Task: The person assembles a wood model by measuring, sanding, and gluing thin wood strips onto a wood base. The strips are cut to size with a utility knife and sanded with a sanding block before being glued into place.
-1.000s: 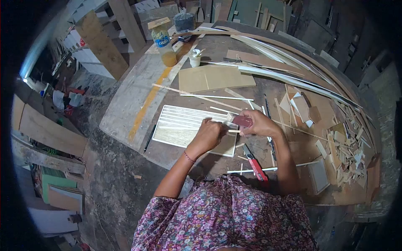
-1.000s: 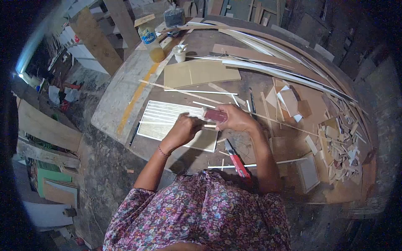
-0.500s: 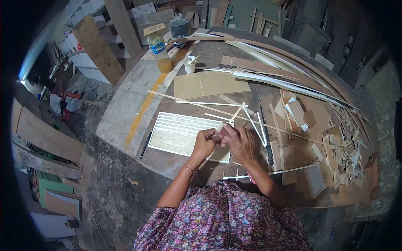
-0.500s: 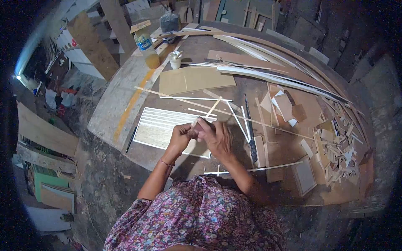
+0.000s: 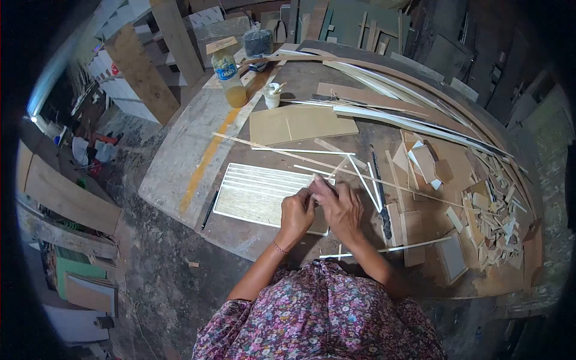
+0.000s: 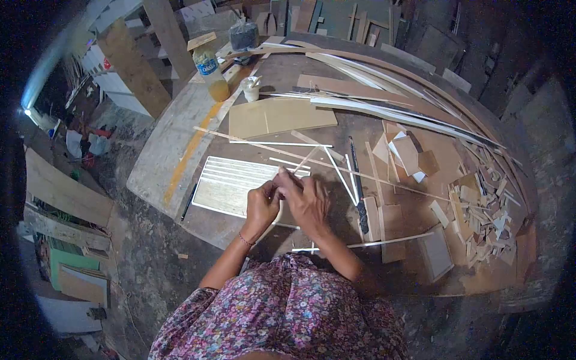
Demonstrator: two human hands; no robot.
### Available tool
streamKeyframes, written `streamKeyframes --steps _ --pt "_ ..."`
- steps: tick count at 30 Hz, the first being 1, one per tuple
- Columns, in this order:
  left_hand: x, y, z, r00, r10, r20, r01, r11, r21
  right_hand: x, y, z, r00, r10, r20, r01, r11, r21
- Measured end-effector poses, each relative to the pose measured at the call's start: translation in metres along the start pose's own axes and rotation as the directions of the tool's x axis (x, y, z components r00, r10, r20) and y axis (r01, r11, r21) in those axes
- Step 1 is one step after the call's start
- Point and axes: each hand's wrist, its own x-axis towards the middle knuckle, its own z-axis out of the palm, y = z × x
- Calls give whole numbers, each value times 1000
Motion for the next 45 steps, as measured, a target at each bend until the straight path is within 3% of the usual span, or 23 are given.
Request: streamKeyframes --steps 2,5,9,11,13,15,20,23,26,29,30,31,33,34,35,37,40,43,45 --pt "-4 -5 7 1000 7 -11 -8 994 -110 3 17 13 1000 6 -24 -7 1000 -14" --pt "-15 -11 10 1000 28 6 -27 996 -84 23 56 14 951 308 1 -308 951 4" --pt "-13 -12 7 999 -39 12 41 989 -141 34 58 0 932 275 -236 -243 958 156" --pt "-10 -20 12 982 -162 97 188 893 -409 17 31 -3 942 211 -262 -167 969 179" --pt "-4 -20 11 941 -208 268 332 724 -605 -2 14 2 975 -43 -219 75 987 139" --pt "-1 -11 -1 858 -169 484 494 526 -692 -14 16 16 988 -49 -147 70 988 139" --pt "-5 -9 -11 788 -168 592 588 488 -645 8 49 11 973 179 -147 -154 974 165" --pt "-9 -12 -10 808 -203 552 551 590 -590 18 78 -8 912 380 -158 -377 925 45" --pt "-13 -30 7 909 -199 366 383 746 -545 3 110 -11 847 503 -173 -499 864 67" --pt "-13 -30 11 969 -142 204 205 921 -331 -29 150 11 855 451 -255 -516 784 -344" --pt "-14 -23 9 989 -100 105 128 943 -306 -29 139 2 888 305 -343 -430 816 -387" --pt "-13 -18 6 998 -19 51 31 972 -235 -27 129 -2 866 427 -260 -470 872 -134" --pt "-11 -12 1 987 155 -31 -157 985 -75 -29 115 -5 812 584 -8 -541 757 367" --pt "-10 -13 1 980 195 -45 -197 979 -44 -32 112 3 877 481 -6 -457 837 300" --pt "-9 -12 -1 974 224 -21 -224 974 -21 -35 105 6 801 581 144 -555 630 544" --pt "-7 -9 -6 960 280 25 -281 959 25 -24 65 3 640 590 492 -620 19 784" --pt "-7 -13 -9 954 296 47 -298 954 35 -20 53 11 620 580 528 -516 -206 831" --pt "-7 -22 -16 957 281 74 -286 956 68 -28 56 25 636 581 509 -546 -127 828" --pt "-6 -31 -18 959 269 94 -279 953 116 -32 54 31 621 578 529 -531 -186 827"
